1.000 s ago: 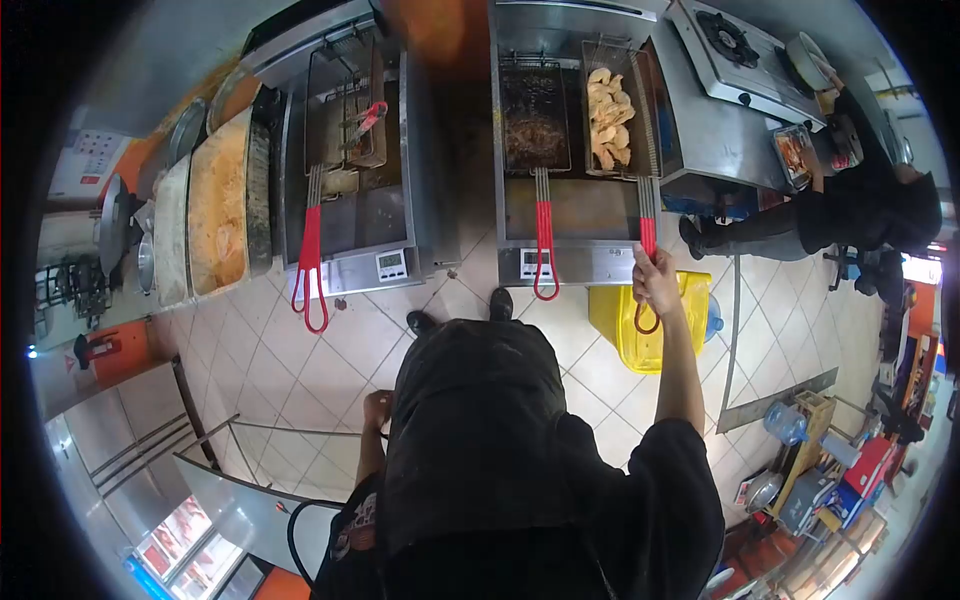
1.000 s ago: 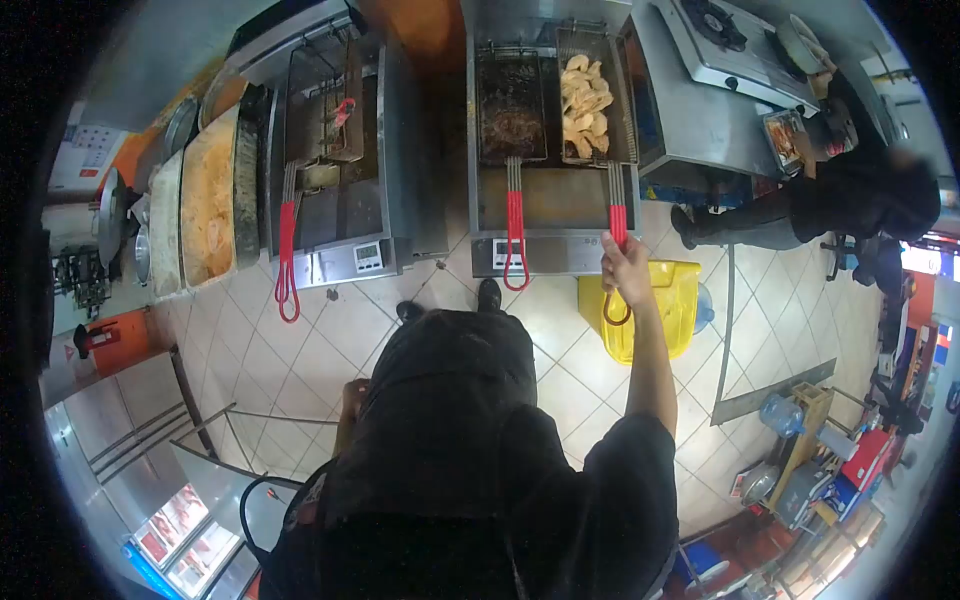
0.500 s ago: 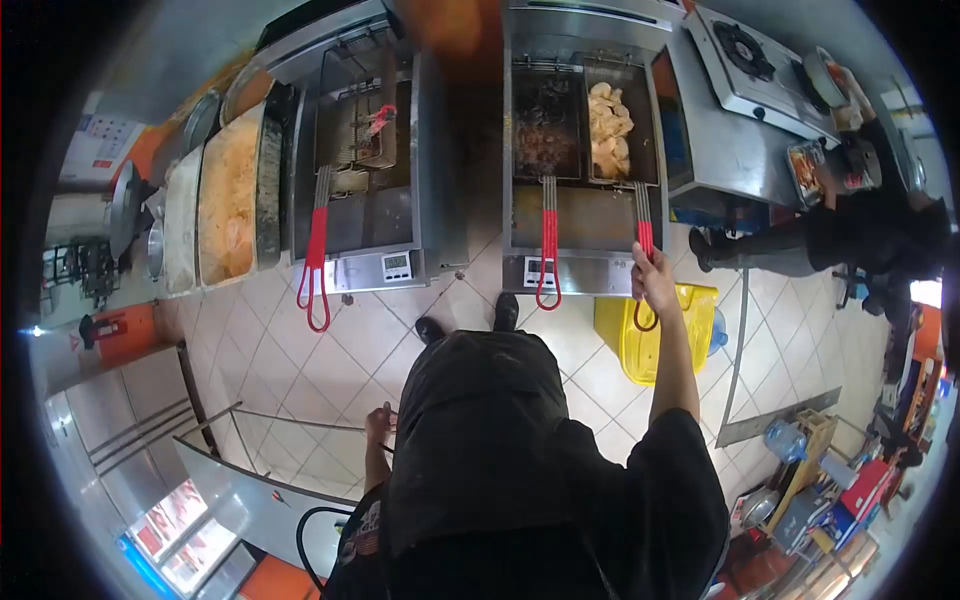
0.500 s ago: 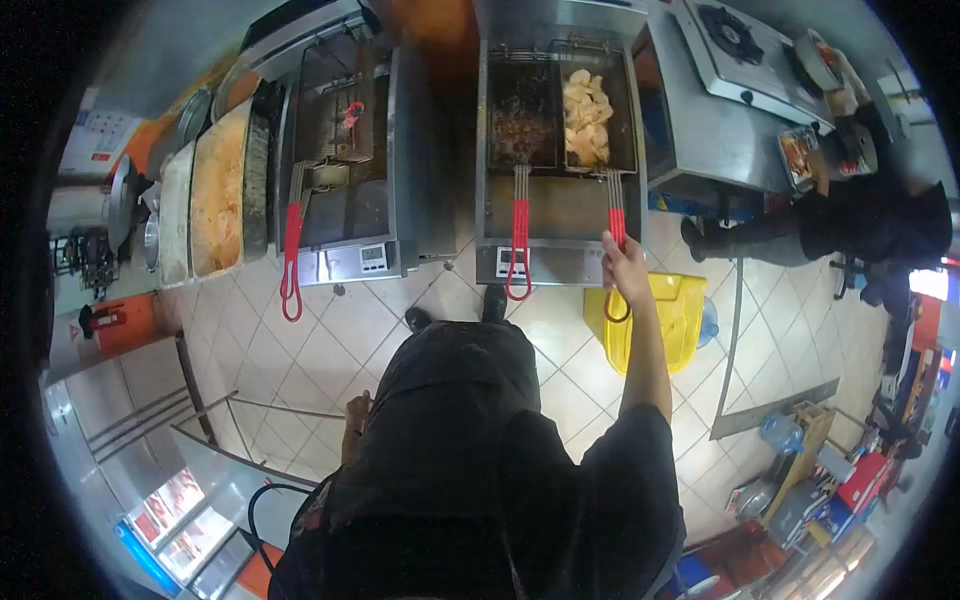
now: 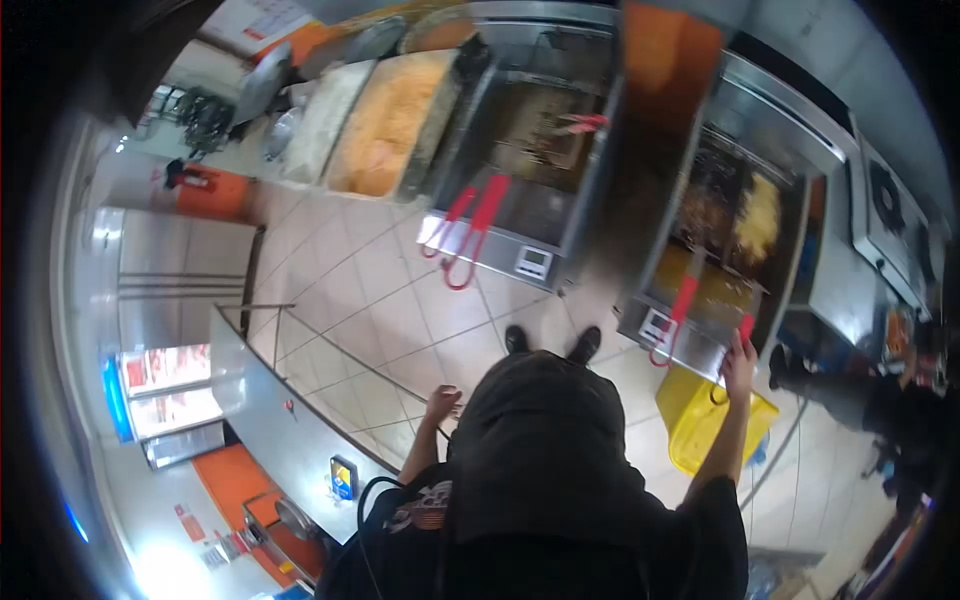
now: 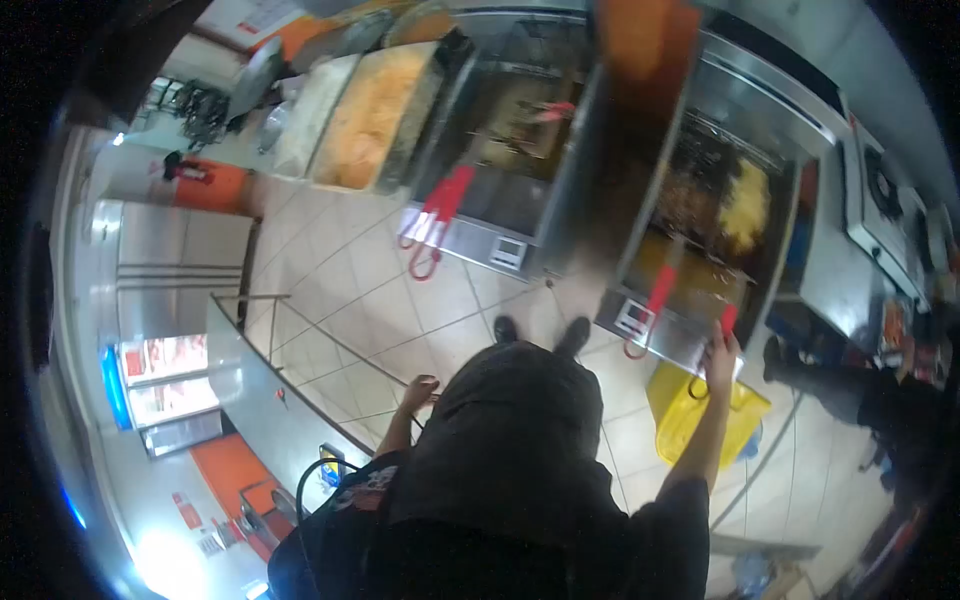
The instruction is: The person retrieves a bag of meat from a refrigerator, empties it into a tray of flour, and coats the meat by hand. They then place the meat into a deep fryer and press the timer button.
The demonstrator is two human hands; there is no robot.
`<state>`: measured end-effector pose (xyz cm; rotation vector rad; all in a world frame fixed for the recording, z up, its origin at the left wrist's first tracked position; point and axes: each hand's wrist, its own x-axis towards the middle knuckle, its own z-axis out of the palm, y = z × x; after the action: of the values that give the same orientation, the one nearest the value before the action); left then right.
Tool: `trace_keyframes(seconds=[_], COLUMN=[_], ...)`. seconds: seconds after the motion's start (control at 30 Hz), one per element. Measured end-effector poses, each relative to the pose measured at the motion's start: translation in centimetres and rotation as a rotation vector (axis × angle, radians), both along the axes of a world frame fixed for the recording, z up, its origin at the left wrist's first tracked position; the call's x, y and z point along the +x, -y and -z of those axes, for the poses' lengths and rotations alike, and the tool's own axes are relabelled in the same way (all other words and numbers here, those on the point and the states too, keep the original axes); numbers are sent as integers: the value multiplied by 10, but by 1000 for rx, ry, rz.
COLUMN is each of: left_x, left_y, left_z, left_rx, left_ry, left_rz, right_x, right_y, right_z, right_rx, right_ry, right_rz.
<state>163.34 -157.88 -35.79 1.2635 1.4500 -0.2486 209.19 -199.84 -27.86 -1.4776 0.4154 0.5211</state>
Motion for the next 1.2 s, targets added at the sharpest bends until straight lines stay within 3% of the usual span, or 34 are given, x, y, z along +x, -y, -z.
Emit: trace_keyframes(seconds=[0.13, 0.2, 0.23, 0.37, 0.43, 0.5, 0.6, 0.63, 0.67, 0.73, 0.77, 0.8, 0.83, 0.9, 0.97, 1.0, 1.07, 1.2], left_x=[-15, -14, -32, -15, -24, -37, -73, -87, -102, -131, -145, -157, -166, -176, -189, -193, -208, -233], left_y=[-3, 4, -3, 8, 12, 16, 24, 25, 24, 35, 43, 49, 56, 61, 57, 54, 52, 42], left_z=[16, 8, 33, -6, -3, 3, 25, 33, 44, 59, 61, 65, 62, 43, 42, 38, 36, 41], left_rx=[72, 57, 23, 87, 73, 3, -59, -76, -115, -139, -165, -195, -198, -229, -235, -244, -268, -203], left_ry=[-3, -73, -22, 81, 98, 69, 70, 96, 117, 158, 194, 247, 243, 242, 262, 298, 315, 134], left_rz=[-86, -7, -3, -118, -59, -52, -78, -153, -163, -301, -363, -411, -442, -622, -675, -704, -704, -459], right_x=[11, 12, 12, 6, 27, 22, 14, 11, 3, -50, -69, -88, -110, -175, -220, -237, -267, -242], right_y=[0, 1, 3, 6, 30, 11, 31, 40, 10, -47, -63, -66, -77, -134, -163, -181, -221, -287], right_z=[14, 29, 33, 15, 62, 22, 33, 48, 26, -29, -33, -10, -6, -29, -6, 17, 25, 65], right_rx=[-9, -37, -69, -209, -453, -640, -792, -1122, -1438, -1484, -1562, -1641, -1594, -1435, -962, -760, -582, -636], right_ry=[11, 36, 45, 72, 154, 250, 218, 334, 470, 247, 324, 764, 1011, 969, 1122, 876, 751, 552], right_rz=[-18, -55, -53, -58, -135, -198, -257, -248, -243, 2, 93, 257, 271, 190, -103, -236, -494, -329])
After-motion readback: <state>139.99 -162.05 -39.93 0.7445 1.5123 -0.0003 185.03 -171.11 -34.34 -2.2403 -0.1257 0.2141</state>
